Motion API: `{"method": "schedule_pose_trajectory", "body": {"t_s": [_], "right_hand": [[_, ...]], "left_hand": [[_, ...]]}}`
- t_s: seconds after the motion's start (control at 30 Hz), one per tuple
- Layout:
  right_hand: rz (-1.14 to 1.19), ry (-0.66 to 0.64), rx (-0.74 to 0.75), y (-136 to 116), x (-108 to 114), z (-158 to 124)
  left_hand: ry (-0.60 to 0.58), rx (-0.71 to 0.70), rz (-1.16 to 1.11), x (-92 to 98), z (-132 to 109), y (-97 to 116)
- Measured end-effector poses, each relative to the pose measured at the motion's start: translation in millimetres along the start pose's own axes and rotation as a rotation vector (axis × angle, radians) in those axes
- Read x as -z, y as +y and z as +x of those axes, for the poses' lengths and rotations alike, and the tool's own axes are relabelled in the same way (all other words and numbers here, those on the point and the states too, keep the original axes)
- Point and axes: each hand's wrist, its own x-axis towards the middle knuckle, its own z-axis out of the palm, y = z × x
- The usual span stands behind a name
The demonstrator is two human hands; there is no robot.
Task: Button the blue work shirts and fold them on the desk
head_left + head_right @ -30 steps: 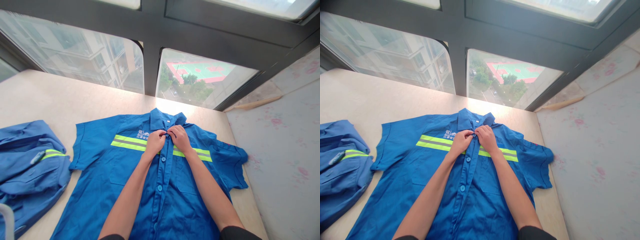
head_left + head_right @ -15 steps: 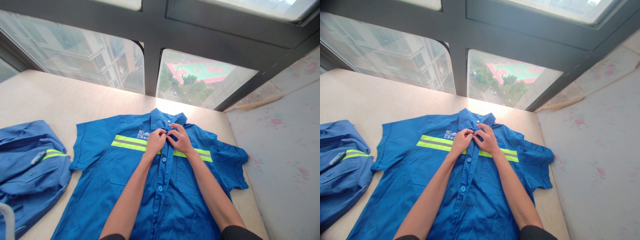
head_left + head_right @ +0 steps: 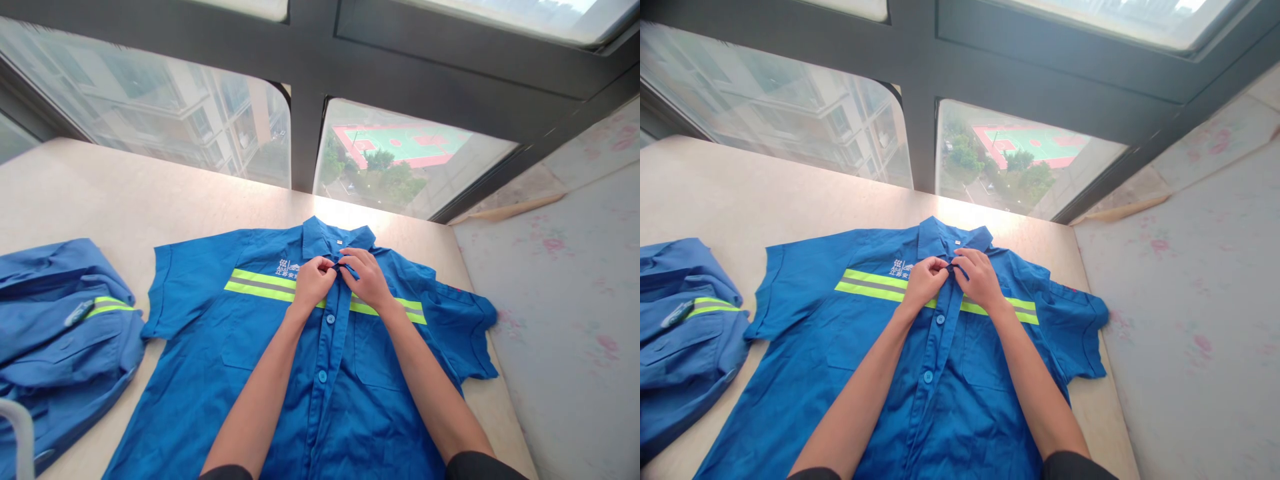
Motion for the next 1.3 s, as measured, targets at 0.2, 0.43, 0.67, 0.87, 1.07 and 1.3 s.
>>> {"method": "schedule_pose_trajectory", "body": {"t_s": [0.2,0.43,0.67,0.87,1.07,1.3], "right_hand": [[-0.009,0.065,-0.012,-1,-3,-1],[0.015,0.161,-0.119,-3,-7,-2],[0.072,0.128,-0.203,-5,-9,-4],[0.131,0.029,-0.083,4,-14,-7],[0.025,-0.083,0.013,6,-17,-7],[-0.071,-0.014,0.02,5,-18,-9]], "left_hand": [[0.005,-0.053,0.067,-1.1,-2,1],[0.099,-0.086,0.154,-7.9,-5,0],[0.213,-0.287,0.416,-10.0,-7,-8],[0.196,-0.293,0.427,-7.8,-2,-10],[0.248,-0.209,0.189,-0.7,0,-7],[0.101,-0.442,0.291,-5.4,-2,-9]]}}
